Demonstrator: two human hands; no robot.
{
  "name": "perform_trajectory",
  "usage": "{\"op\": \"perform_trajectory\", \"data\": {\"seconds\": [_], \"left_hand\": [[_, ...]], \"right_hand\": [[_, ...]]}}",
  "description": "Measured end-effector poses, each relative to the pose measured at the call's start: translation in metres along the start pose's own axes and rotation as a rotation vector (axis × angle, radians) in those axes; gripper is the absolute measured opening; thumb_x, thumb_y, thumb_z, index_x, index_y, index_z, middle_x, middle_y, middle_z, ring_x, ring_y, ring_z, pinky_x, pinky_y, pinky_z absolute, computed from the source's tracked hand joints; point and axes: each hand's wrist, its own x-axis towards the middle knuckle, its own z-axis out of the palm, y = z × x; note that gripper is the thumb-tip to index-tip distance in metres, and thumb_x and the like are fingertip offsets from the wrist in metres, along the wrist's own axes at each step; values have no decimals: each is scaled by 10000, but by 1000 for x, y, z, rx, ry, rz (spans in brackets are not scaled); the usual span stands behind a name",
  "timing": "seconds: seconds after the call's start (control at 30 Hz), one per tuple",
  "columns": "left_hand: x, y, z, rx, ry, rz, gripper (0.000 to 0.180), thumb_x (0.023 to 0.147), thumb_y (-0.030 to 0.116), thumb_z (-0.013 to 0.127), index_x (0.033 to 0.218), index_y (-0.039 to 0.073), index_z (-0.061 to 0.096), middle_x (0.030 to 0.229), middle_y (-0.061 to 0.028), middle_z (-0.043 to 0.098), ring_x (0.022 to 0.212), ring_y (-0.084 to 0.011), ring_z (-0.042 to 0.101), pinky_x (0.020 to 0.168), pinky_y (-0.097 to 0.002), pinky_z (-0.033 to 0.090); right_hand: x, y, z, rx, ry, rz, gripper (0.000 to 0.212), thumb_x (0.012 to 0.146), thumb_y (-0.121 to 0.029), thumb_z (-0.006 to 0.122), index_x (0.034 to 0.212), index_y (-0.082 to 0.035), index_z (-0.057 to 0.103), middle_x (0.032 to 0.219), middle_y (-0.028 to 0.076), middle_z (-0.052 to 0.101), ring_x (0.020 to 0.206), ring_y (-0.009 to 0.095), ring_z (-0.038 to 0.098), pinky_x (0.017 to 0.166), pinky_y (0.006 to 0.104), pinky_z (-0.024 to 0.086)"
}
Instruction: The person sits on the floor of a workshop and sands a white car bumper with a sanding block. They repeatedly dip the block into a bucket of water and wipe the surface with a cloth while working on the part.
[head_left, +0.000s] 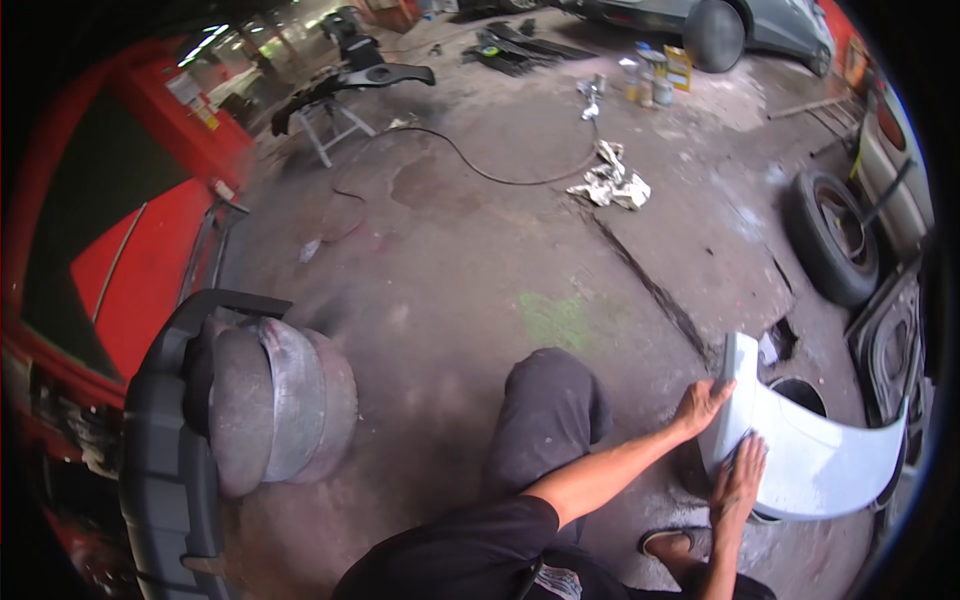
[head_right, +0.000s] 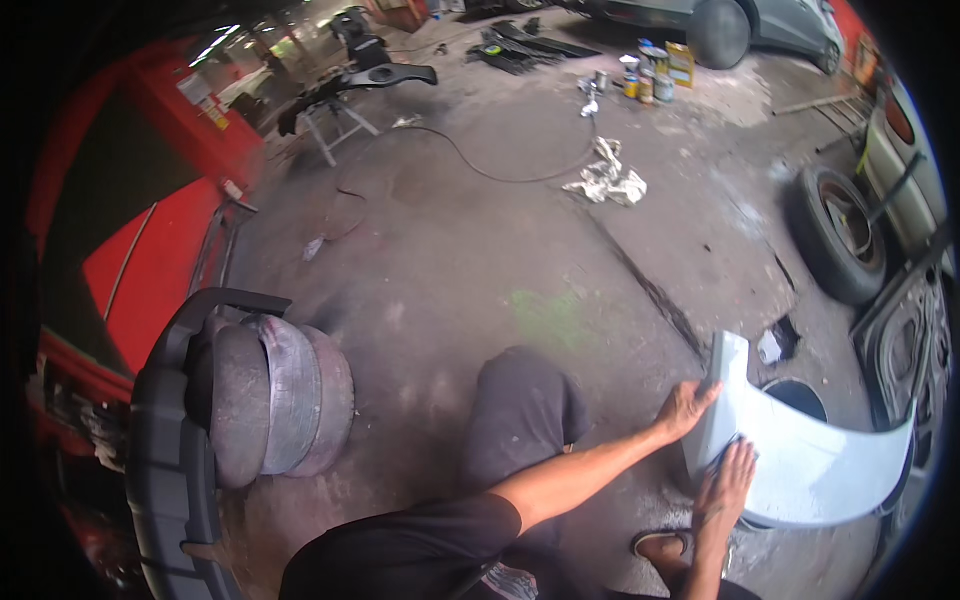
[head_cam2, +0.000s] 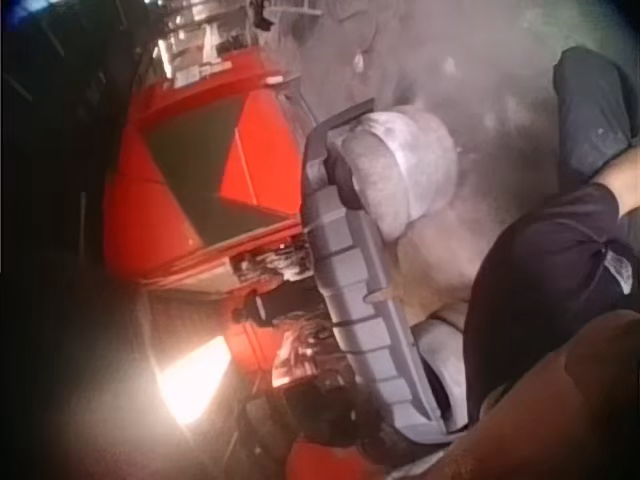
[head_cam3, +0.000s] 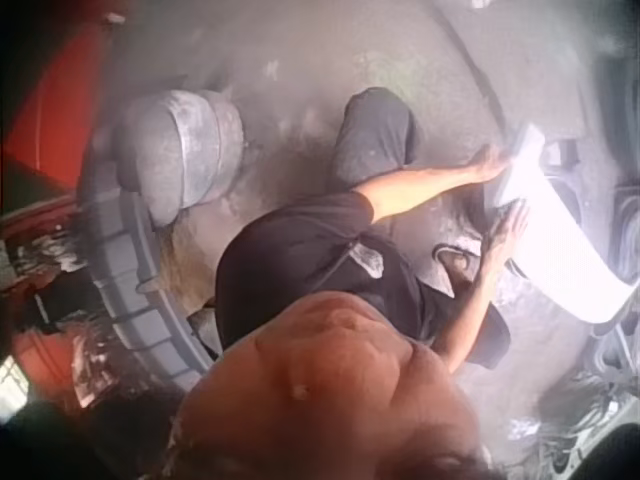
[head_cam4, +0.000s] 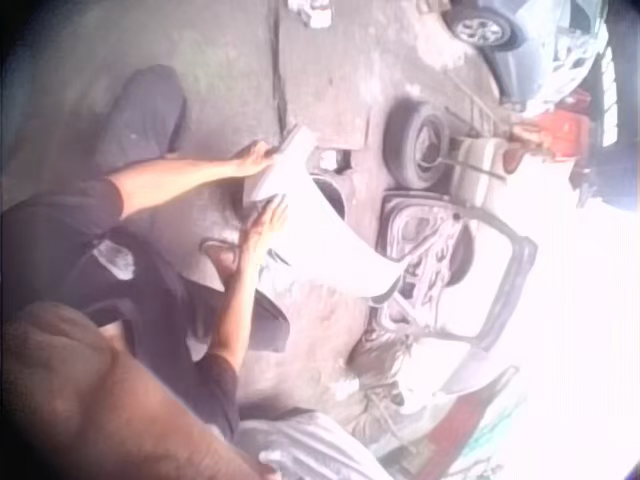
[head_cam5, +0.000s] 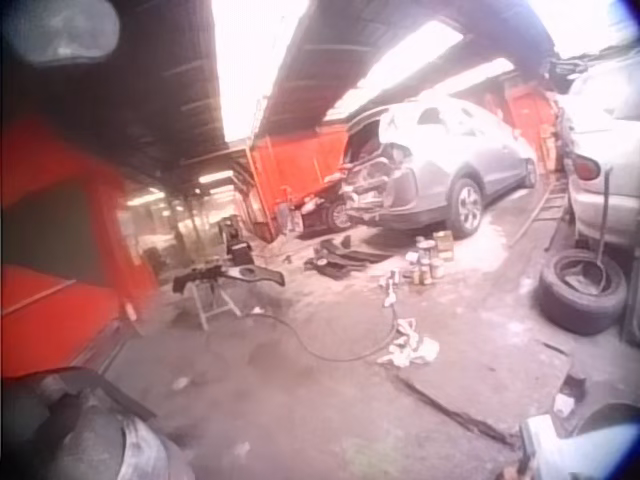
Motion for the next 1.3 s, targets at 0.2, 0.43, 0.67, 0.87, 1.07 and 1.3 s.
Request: {"op": "perform_trajectory", "data": {"seconds": [0.2,0.43,0.67,0.87,1.07,1.3], "left_hand": [[-8,-5,-15,88,-7,63,802,950,713,559,943,-78,686,707,-177,632,724,-176,606,674,-413,487],[-8,3,-11,89,48,-77,773,931,698,566,966,-62,704,794,-210,700,823,-268,722,728,-422,528],[-12,21,-5,50,80,-67,788,885,743,588,873,-32,728,783,-247,718,781,-337,748,690,-456,538],[-3,-1,-12,-51,96,-220,728,919,649,642,880,-76,694,811,-143,730,771,-218,691,668,-440,546],[3,11,-9,85,102,37,671,959,564,630,856,-94,706,695,-155,676,689,-198,625,667,-422,494],[4,11,-18,126,82,83,660,970,549,625,928,-103,716,736,-183,697,728,-225,654,704,-428,504]], "right_hand": [[50,-28,-25,124,-25,89,570,990,-136,521,1504,91,424,1594,268,394,1522,423,310,1266,531,179],[-48,-1,-34,69,-121,-40,559,1006,-134,486,1515,86,412,1605,279,370,1533,451,265,1272,539,152],[47,-28,-31,154,-51,32,555,1030,-199,525,1505,74,435,1600,261,391,1537,395,289,1280,492,165],[-19,-29,-28,97,19,-52,659,862,-98,717,1458,48,479,1510,273,483,1418,476,430,1203,536,337],[72,-22,-21,117,23,-30,561,1011,-242,593,1485,30,465,1583,218,425,1501,388,352,1254,504,242],[-3,-25,-35,69,-10,-91,541,989,-241,608,1438,43,501,1556,222,458,1467,402,402,1230,524,280]]}}
